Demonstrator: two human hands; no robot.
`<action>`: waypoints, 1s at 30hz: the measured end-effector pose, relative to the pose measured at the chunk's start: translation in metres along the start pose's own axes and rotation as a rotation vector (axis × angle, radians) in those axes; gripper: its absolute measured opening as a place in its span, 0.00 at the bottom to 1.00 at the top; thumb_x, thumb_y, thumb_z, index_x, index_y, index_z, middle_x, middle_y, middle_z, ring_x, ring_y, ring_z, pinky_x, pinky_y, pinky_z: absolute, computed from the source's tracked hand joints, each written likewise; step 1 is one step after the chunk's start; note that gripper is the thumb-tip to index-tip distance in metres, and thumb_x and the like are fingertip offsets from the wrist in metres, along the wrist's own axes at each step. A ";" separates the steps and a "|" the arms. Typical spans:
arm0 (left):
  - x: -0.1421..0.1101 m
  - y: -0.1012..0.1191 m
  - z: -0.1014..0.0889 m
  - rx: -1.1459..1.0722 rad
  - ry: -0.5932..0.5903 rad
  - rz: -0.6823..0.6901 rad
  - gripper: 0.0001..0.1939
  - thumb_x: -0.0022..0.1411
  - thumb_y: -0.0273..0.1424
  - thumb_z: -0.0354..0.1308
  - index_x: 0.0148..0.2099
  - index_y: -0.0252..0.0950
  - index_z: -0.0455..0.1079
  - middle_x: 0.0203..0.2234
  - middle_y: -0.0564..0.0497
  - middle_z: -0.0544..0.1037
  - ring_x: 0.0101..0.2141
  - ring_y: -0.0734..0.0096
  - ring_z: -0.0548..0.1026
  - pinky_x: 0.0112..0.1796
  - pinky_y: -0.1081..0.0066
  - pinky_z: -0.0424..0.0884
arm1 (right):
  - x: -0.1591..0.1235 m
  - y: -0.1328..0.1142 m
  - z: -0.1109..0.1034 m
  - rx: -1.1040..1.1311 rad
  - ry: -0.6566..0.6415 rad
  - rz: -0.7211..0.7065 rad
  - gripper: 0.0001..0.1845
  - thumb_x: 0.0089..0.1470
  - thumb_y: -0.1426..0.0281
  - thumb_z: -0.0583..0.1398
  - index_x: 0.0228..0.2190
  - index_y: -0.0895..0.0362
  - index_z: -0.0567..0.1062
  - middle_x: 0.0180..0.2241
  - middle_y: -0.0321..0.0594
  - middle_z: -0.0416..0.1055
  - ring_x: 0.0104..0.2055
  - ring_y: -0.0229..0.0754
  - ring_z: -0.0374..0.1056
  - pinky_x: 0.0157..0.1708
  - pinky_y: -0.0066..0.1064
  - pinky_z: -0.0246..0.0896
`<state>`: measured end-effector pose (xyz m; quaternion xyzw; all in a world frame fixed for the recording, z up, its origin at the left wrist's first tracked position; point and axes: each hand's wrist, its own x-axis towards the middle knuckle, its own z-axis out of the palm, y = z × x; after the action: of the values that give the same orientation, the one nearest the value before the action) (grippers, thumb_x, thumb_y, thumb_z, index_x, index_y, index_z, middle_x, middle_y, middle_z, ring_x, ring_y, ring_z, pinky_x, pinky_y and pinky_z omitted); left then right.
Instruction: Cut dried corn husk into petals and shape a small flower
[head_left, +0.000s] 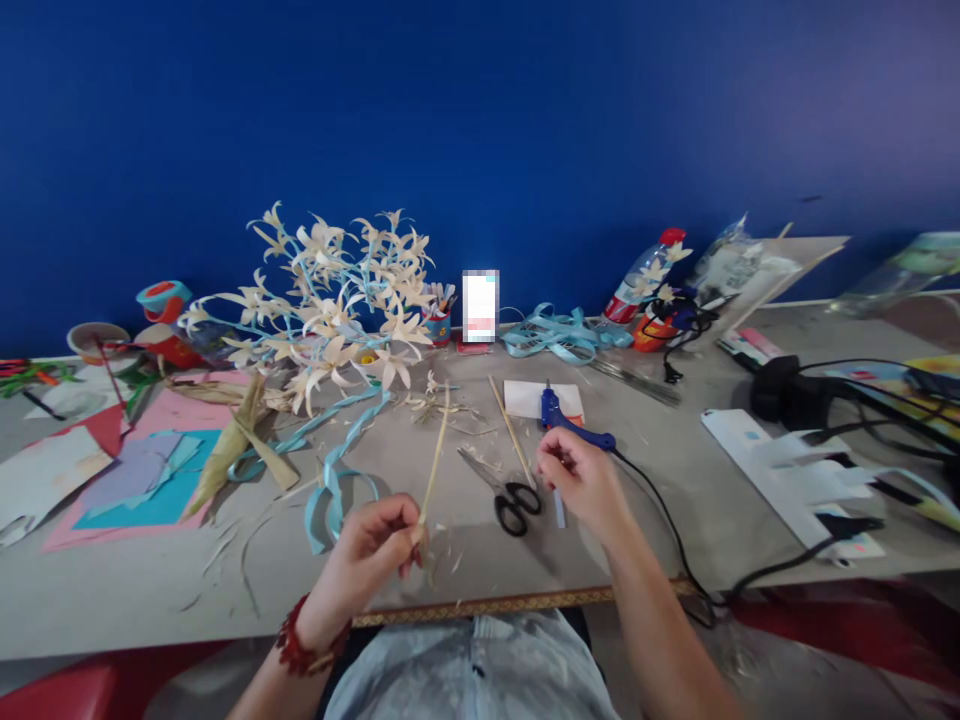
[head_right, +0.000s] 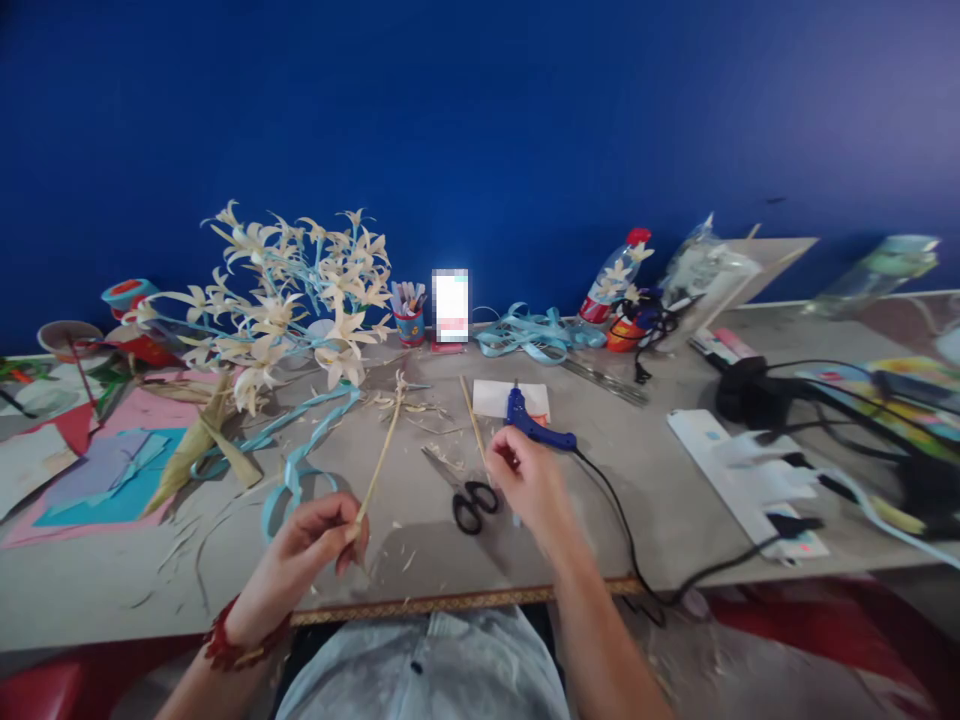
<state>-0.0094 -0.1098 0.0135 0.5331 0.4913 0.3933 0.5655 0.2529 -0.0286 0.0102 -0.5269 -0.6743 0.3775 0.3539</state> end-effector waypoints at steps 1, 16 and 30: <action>-0.001 -0.001 0.000 0.021 0.016 0.003 0.10 0.61 0.30 0.52 0.26 0.34 0.63 0.18 0.55 0.70 0.18 0.79 0.63 0.22 0.77 0.59 | -0.002 -0.001 0.004 0.110 -0.075 0.027 0.08 0.57 0.66 0.54 0.28 0.55 0.67 0.25 0.34 0.69 0.24 0.36 0.65 0.24 0.25 0.61; 0.005 -0.003 0.010 -0.325 -0.097 -0.061 0.11 0.57 0.35 0.59 0.28 0.34 0.65 0.19 0.52 0.73 0.17 0.77 0.66 0.19 0.78 0.60 | -0.019 -0.024 0.052 0.818 -0.418 0.299 0.10 0.52 0.65 0.60 0.24 0.56 0.66 0.18 0.30 0.65 0.17 0.30 0.57 0.16 0.21 0.53; -0.039 -0.036 -0.139 -0.326 0.641 -0.006 0.11 0.51 0.36 0.66 0.28 0.37 0.68 0.20 0.56 0.74 0.23 0.73 0.69 0.23 0.75 0.64 | -0.012 0.014 -0.031 1.040 -0.004 0.302 0.10 0.52 0.66 0.67 0.28 0.58 0.72 0.18 0.30 0.61 0.17 0.28 0.47 0.16 0.19 0.46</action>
<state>-0.1561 -0.1219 -0.0102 0.2842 0.5760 0.6120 0.4615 0.2881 -0.0336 0.0115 -0.3727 -0.3158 0.7092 0.5084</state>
